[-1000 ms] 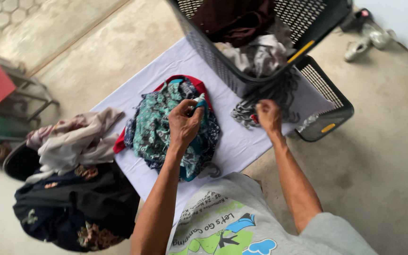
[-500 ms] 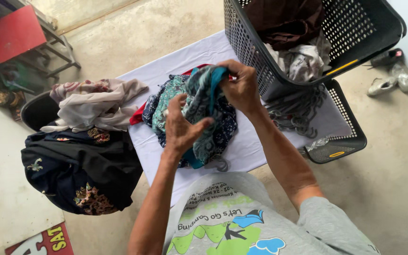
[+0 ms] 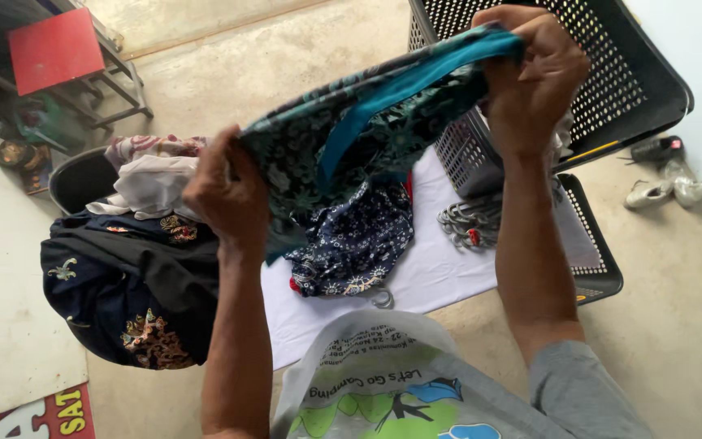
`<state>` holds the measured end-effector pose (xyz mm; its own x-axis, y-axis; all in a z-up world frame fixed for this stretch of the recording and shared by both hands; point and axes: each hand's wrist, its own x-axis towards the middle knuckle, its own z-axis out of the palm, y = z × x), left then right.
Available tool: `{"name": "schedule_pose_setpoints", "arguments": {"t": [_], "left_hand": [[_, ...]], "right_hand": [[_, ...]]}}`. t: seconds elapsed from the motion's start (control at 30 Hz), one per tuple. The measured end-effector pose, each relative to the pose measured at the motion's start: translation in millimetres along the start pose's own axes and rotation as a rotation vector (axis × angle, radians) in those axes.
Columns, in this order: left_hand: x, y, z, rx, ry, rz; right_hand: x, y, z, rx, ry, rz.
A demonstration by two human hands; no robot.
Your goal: The person sorts various pieces of clothing from a pile onto a table, placing some items into a black laundry basket and others onto a stack on the table.
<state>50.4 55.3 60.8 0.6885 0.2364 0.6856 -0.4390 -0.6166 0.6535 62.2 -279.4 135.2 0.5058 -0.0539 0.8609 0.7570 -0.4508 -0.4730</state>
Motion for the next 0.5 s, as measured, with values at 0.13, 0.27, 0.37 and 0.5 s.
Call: {"name": "schedule_pose_setpoints", "arguments": {"t": [0.13,0.27,0.37,0.5], "left_hand": [[30,18,-15,0.089,0.124,0.196],[38,19,-25,0.076,0.063,0.238],[44,13,-41,0.161,0.032,0.218],[57,2,-49,0.243,0.087,0.246]], "right_hand": [[1,1,-8,0.114,0.034,0.137],[-7,21,-10,-0.154,-0.038,0.164],[-3,23,-16,-0.260,-0.177,0.198],[13,13,-22,0.072,-0.493,0.371]]}}
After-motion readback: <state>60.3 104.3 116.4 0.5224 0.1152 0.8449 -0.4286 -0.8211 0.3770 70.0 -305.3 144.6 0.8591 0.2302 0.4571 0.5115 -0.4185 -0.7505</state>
